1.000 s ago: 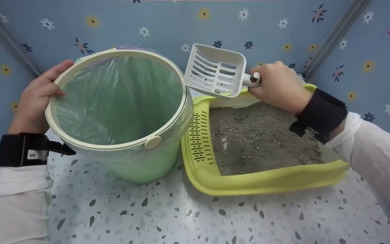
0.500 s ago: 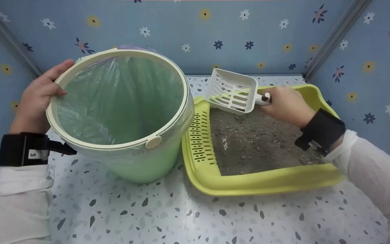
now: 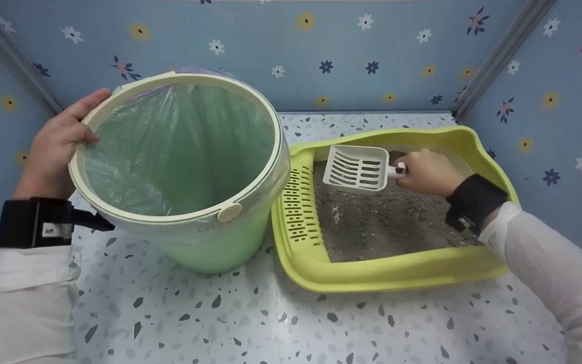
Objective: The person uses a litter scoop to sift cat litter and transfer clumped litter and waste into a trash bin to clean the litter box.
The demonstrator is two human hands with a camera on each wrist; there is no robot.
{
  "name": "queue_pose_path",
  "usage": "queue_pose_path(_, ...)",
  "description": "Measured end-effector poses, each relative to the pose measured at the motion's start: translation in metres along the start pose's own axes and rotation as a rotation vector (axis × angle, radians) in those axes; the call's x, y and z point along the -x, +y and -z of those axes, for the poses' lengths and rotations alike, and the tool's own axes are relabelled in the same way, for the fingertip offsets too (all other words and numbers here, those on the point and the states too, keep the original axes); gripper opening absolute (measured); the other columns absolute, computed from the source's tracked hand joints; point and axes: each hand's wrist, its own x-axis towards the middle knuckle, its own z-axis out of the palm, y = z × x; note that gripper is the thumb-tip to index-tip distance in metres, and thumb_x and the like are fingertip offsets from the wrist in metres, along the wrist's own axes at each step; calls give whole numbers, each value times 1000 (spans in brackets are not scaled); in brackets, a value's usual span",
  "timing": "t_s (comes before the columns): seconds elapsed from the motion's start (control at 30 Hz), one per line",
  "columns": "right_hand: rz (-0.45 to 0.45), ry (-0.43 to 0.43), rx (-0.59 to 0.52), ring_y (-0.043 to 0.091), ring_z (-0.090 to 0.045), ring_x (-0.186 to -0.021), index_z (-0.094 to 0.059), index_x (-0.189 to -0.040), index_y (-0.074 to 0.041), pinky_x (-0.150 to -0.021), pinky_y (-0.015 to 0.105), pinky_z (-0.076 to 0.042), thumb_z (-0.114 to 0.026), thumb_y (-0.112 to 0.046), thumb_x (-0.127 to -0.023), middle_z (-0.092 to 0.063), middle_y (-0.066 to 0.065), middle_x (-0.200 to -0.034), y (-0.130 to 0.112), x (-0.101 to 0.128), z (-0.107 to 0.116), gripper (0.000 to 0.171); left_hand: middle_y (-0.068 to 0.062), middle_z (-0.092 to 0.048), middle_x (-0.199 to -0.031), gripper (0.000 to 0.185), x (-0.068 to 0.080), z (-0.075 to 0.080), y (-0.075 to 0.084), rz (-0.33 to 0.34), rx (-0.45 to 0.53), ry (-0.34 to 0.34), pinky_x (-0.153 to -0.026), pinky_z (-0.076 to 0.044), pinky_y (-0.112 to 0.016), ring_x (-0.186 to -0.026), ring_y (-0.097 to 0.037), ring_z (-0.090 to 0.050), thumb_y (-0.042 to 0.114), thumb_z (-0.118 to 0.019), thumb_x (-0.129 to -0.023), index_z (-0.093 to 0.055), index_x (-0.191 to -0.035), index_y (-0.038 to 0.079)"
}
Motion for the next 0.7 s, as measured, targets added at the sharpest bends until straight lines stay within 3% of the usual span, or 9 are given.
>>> queue_pose_path(0.3, 55, -130, 80, 17, -37, -50, -39, -59, -17, -46, 32, -31, -60, -9, -72, -37, -2, -56, 17, -11, -34, 26, -8, -31, -148, 66, 0, 0, -1, -8, -3, -5, -79, -52, -19, -114, -12, -56, -14, -29, -88, -31, -148, 13)
queue_pose_path(0.53, 45, -187, 107, 17, -35, -49, -40, -59, -15, -47, 32, -29, -58, -7, -73, -36, -1, -56, 17, -16, -38, 24, -9, -29, -149, 67, -6, 8, -3, -45, -139, -20, -78, -50, -14, -112, -6, -54, -16, -29, -86, -34, -147, 11)
queue_pose_path(0.7, 54, -186, 144, 19, -39, -51, -42, -59, -14, -48, 35, -32, -60, -9, -73, -41, 0, -57, 21, -21, -41, 24, -9, -28, -148, 66, -6, 7, -2, -39, -115, -9, -78, -51, -16, -111, -8, -55, -15, -31, -86, -35, -147, 12)
